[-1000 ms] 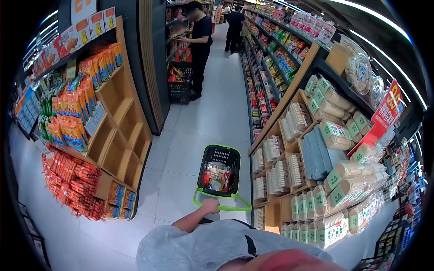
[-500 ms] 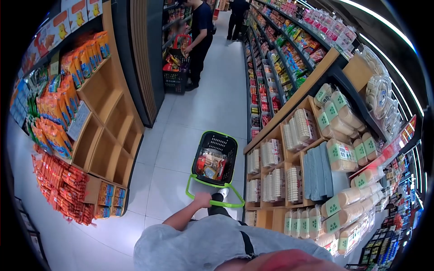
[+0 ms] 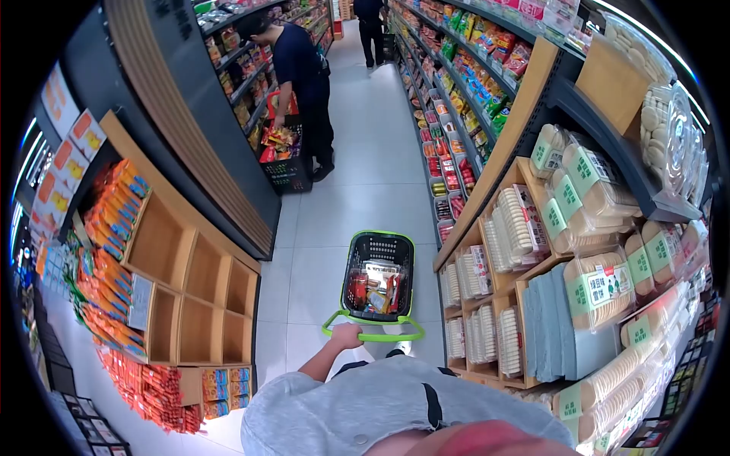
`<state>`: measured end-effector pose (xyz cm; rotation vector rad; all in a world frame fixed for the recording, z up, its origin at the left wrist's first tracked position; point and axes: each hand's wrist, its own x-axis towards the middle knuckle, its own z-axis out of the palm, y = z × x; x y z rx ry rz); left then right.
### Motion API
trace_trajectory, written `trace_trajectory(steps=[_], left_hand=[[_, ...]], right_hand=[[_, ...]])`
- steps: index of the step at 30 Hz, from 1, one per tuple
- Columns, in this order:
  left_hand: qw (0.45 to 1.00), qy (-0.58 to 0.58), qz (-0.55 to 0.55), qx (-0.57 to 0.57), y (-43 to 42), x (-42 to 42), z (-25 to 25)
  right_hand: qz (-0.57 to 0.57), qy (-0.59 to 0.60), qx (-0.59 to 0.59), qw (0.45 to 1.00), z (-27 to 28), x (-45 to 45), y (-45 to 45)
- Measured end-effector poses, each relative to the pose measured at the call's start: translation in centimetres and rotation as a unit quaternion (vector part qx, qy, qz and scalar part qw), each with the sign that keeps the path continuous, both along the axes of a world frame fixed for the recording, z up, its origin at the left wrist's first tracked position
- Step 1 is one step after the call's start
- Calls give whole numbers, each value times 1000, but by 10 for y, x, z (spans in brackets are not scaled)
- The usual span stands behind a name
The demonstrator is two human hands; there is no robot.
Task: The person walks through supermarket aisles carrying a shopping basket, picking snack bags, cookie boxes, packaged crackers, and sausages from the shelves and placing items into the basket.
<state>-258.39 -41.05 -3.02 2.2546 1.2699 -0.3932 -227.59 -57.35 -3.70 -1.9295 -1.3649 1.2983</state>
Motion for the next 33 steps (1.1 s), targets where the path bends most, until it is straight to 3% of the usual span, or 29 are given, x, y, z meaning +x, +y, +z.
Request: trace_trajectory(steps=[12, 19, 20, 22, 23, 24, 26, 27, 29, 31, 33], left_hand=[[1000, 4, 3, 11, 118, 24, -4], [996, -70, -27, 42, 204, 25, 7], [993, -82, -48, 65, 217, 25, 4], [998, -22, -57, 7, 244, 29, 1], [997, -18, -72, 6, 256, 26, -9], [995, -17, -93, 21, 268, 22, -27], [997, 10, -79, 8, 290, 15, -55], [994, 58, -89, -14, 296, 18, -49], [990, -36, -134, 9, 306, 25, -16], [991, -54, -121, -3, 314, 27, -3], [991, -24, -130, -23, 320, 27, 0]], right_hand=[[-27, -19, 30, 999, 12, 42, 85], [-83, -63, 49, 993, 34, 23, 94], [-89, -77, 55, 992, 40, 17, 95], [-91, -105, 66, 988, 51, 10, 104], [-91, -110, 56, 988, 54, 6, 107], [-74, -85, 62, 992, 21, 7, 108], [-70, -91, 55, 992, 34, -4, 126], [-107, -69, 51, 991, 46, -17, 131], [-124, -41, 98, 987, 76, -27, 148], [-159, -38, 62, 985, 93, -38, 157], [-242, 42, -77, 966, 113, -47, 168]])
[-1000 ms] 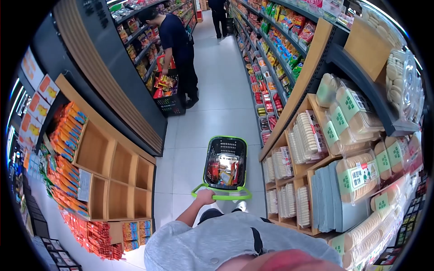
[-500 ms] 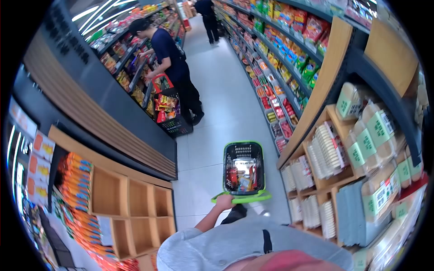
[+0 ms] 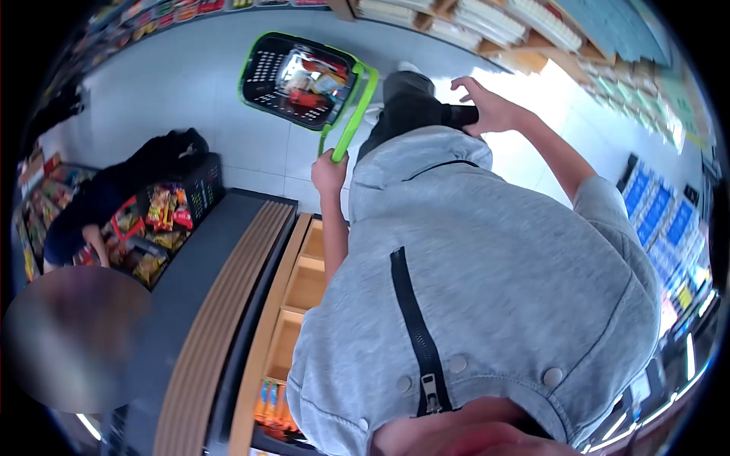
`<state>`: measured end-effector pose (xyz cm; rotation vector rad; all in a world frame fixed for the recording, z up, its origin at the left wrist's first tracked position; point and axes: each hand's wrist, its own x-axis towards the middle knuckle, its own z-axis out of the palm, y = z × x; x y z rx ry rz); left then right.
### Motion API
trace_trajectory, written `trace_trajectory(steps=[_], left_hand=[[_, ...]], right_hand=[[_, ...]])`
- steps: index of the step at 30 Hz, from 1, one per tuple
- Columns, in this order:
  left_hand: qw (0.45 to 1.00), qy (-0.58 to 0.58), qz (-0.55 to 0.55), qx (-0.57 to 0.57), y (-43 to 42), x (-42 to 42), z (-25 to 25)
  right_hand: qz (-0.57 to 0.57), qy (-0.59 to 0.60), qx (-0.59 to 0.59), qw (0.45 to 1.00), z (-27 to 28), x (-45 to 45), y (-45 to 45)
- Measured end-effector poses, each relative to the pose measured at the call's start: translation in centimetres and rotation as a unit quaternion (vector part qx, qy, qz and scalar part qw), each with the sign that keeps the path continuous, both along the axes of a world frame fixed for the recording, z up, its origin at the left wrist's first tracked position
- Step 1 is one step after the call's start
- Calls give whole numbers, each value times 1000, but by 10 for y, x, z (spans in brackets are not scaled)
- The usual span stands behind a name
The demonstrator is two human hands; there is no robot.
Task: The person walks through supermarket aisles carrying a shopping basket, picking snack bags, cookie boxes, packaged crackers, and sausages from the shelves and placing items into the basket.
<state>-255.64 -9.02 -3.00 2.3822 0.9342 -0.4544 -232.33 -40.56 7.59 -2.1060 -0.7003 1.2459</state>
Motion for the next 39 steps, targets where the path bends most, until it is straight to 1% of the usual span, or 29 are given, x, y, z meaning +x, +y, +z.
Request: trace_trajectory(steps=[1, 2, 4, 5, 8, 9, 12, 13, 14, 15, 16, 17, 18, 19, 20, 21, 22, 23, 24, 25, 26, 28, 30, 31, 32, 34, 35, 38, 39], left_hand=[[1000, 4, -16, -8, -6, -3, -5], [1000, 2, -20, -22, -7, -5, -7], [999, -12, -20, -45, -7, 0, -13], [998, -10, -26, -52, -3, 2, -13], [998, 7, -26, -50, 10, 1, -12], [998, 29, -33, -40, 15, 1, -14], [998, 42, -22, -44, 21, -2, -18], [997, 48, -27, -45, 23, -3, -18], [997, 50, -43, -49, 24, -5, -22], [996, 48, -56, -49, 27, -11, -33], [996, 41, -65, -42, 34, -15, -44], [995, 51, -64, -51, 38, -21, -59], [995, 58, -58, -54, 38, -25, -72], [996, 68, -49, -29, 33, -26, -74], [995, 82, -51, -21, 27, -25, -70], [992, 107, -46, -38, 22, -19, -63], [995, 81, -47, -36, 23, -26, -78], [995, 72, -50, -45, 22, -30, -89], [998, 45, -35, -32, 18, -29, -81], [998, 40, -49, 9, 15, -26, -73], [999, 16, -36, -5, 18, -29, -82], [1000, -18, -22, 6, 23, -30, -85], [1000, -6, -24, 7, 33, -19, -63], [1000, 2, -18, 5, 38, -13, -54], [1000, 12, -13, 0, 43, -9, -47], [1000, -9, -12, 9, 54, -1, -41], [1000, -15, -15, 14, 60, 3, -39], [998, -50, -16, 37, 78, 14, -38], [997, -64, -14, 46, 85, 17, -37]], right_hand=[[-6, 42, -62, 997, 4, -2, -6], [-33, -8, -39, 999, 4, -10, -7], [-38, -31, -34, 998, 2, -14, -10], [-37, -49, -10, 998, 4, -16, -8], [-5, -84, -27, 996, 10, -22, 0], [11, -115, 7, 993, 10, -22, 0], [37, -156, 14, 987, -14, -22, 2], [23, -60, -41, 997, -20, -21, 7], [9, 34, -93, 995, -25, -18, 14], [16, 56, -130, 990, -29, -19, 23], [34, 4, -126, 991, -37, -26, 27], [46, -13, -113, 992, -50, -30, 28], [41, -40, -73, 996, -62, -37, 26], [31, -49, -24, 998, -68, -37, 25], [9, -53, -15, 998, -76, -36, 23], [-12, -48, -69, 996, -68, -34, 31], [-21, -78, -66, 995, -80, -35, 33], [-22, -79, -80, 993, -86, -31, 33], [-9, -101, -85, 991, -89, -27, 36], [30, -113, -33, 993, -86, -21, 38], [26, -106, -32, 994, -94, -16, 39], [43, -77, -26, 996, -91, -8, 46], [62, -125, -25, 990, -81, -5, 53], [64, -95, -37, 993, -62, -4, 62], [78, -90, -42, 992, -43, -3, 72], [74, -143, -23, 987, -67, -1, 69], [94, -155, -23, 983, -83, 2, 65], [25, -117, -31, 992, -79, 5, 70], [28, -117, -32, 992, -81, 8, 73]])
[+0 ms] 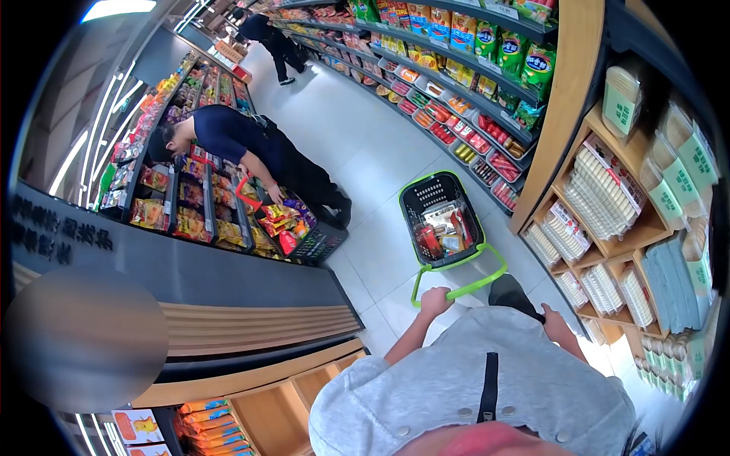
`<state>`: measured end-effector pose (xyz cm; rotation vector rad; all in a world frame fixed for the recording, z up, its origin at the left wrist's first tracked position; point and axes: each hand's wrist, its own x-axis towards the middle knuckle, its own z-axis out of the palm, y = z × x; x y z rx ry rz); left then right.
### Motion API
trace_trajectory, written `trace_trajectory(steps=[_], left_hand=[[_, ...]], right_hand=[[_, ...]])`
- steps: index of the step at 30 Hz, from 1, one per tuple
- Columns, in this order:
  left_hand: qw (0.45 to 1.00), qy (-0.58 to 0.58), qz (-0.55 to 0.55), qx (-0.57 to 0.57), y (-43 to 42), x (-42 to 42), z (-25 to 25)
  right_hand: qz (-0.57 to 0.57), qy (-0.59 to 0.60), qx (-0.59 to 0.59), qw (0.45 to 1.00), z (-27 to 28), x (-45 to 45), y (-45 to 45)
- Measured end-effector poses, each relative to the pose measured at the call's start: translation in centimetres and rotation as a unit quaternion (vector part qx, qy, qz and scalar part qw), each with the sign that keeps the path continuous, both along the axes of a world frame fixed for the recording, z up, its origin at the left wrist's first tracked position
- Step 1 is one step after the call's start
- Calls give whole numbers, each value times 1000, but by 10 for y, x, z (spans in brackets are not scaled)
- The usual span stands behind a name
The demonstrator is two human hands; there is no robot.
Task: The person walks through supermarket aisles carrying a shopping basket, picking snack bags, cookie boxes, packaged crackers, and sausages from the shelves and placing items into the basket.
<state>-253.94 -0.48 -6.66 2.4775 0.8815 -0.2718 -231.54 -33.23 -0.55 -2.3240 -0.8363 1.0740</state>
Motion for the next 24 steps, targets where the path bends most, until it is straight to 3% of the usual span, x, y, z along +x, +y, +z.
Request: trace_trajectory(steps=[5, 6, 9, 10, 11, 13, 16, 24], left_hand=[[1000, -7, 5, 24, 41, 19, -7], [999, 47, 11, -1, 49, 30, 4], [998, 64, 12, 26, 77, 30, -26], [998, 56, 15, 25, 87, 25, -40], [996, 87, 5, 16, 90, 33, -20], [997, 83, -11, -5, 93, 47, 3], [995, 92, -20, -15, 110, 55, 0], [997, 79, -3, -2, 145, 93, 23]], right_hand=[[-2, 14, -23, 1000, -31, 22, 3], [-5, 21, -24, 999, -44, 29, 3], [-10, 11, -53, 999, -63, 45, 15], [-13, 17, -41, 999, -56, 49, 20], [-27, 6, 16, 999, -54, 51, 22], [-63, 99, 32, 993, -14, 75, 35], [-94, 158, -4, 983, 31, 103, 53], [-103, 151, 10, 983, 43, 128, 80]])
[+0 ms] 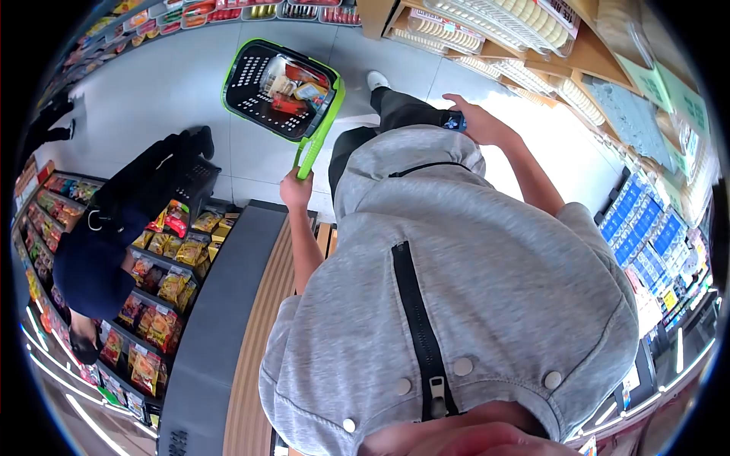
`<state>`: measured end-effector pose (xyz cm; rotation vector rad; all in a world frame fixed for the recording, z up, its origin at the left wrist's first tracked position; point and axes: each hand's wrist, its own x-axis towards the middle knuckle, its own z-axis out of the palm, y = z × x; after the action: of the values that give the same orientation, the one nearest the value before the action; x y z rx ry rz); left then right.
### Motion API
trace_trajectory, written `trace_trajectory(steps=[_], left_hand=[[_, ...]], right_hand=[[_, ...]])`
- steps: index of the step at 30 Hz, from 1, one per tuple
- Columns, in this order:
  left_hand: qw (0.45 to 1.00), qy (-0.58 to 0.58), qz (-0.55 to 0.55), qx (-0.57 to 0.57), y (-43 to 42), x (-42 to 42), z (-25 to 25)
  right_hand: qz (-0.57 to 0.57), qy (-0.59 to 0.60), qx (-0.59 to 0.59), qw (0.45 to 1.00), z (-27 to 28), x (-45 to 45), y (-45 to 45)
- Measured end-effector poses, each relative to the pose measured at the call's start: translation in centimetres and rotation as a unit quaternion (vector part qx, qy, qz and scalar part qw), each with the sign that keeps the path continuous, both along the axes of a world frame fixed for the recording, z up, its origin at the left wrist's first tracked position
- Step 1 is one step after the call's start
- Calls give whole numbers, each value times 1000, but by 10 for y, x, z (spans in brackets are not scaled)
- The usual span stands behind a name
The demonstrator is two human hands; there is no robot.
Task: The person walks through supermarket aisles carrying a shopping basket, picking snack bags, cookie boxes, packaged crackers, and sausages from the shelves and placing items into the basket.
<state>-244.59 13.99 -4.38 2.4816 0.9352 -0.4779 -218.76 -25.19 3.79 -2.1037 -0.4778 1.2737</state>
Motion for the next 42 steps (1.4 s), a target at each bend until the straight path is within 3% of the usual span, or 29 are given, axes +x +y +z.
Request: trace_trajectory(steps=[4, 13, 22, 25, 29, 30, 33, 34, 37, 42], left_hand=[[1000, 6, 3, -9, 17, 12, 1], [999, -10, -44, -26, 81, 24, -3], [995, -26, -93, -32, 124, 31, -11], [993, -43, -102, -47, 132, 29, -13], [991, -41, -119, -41, 138, 36, -17], [991, -38, -123, -43, 139, 40, -15], [991, -35, -117, -58, 139, 51, -12], [991, -33, -108, -67, 138, 55, -6], [987, -31, -122, -101, 140, 58, -4], [974, -67, -95, -195, 128, 72, -11]], right_hand=[[-13, 20, -43, 999, 4, 7, 16], [-90, -15, 20, 996, -7, -32, 55], [-134, -7, -24, 991, -6, -72, 117], [-135, 13, -40, 990, 1, -80, 136], [-169, 59, 115, 977, -14, -92, 155], [-209, 112, 112, 965, -8, -93, 165], [-200, 82, 71, 974, -34, -98, 175], [-294, 164, 74, 939, -39, -97, 185], [-83, -89, 45, 992, -57, -104, 195], [-44, -69, -27, 996, -59, -93, 213]])
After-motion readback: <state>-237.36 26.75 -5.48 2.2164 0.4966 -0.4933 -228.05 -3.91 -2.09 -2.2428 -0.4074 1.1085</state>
